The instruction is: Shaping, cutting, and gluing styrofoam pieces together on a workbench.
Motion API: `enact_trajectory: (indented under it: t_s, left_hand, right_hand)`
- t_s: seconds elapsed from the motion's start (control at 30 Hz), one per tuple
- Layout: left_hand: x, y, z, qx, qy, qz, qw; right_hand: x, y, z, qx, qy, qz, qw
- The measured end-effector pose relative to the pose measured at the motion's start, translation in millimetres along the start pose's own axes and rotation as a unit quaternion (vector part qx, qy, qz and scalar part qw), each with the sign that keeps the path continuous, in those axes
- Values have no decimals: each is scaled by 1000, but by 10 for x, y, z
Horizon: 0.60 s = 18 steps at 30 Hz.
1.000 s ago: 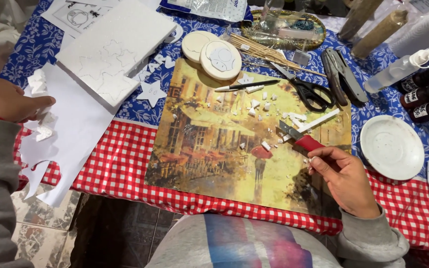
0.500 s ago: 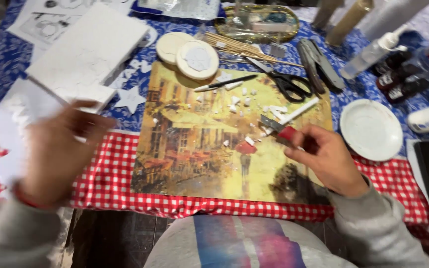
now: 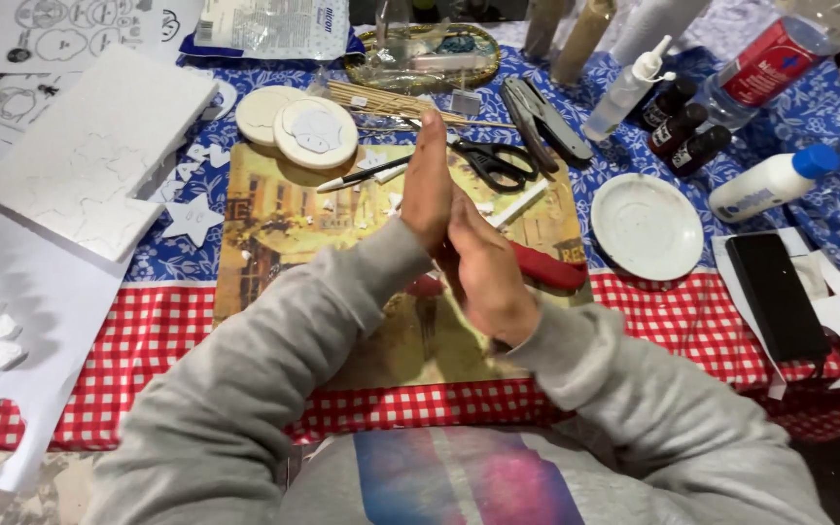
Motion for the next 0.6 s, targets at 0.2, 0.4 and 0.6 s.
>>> enact_trajectory:
  t_s: [0.2, 0.4, 0.6]
  left_hand:
    - [306, -35, -94, 100, -86, -50, 990]
    - [313, -278, -352, 110, -53, 56, 991]
    - [370, 252, -166, 94, -48, 102, 989]
  right_hand:
    - [-116, -157, -20, -139, -69, 106, 982]
    - [-291, -355, -33, -75, -30, 113, 990]
    - [-431, 25, 301, -76, -36, -18, 996]
Point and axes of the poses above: each hand's wrist, its own z-axis towards the middle knuckle, its own x-axis out of the palm, y = z × x, the point moved 5 cm from there along z, towards the middle knuckle, and after that the axes turned 9 degrees about z, right-handed, at the moved point
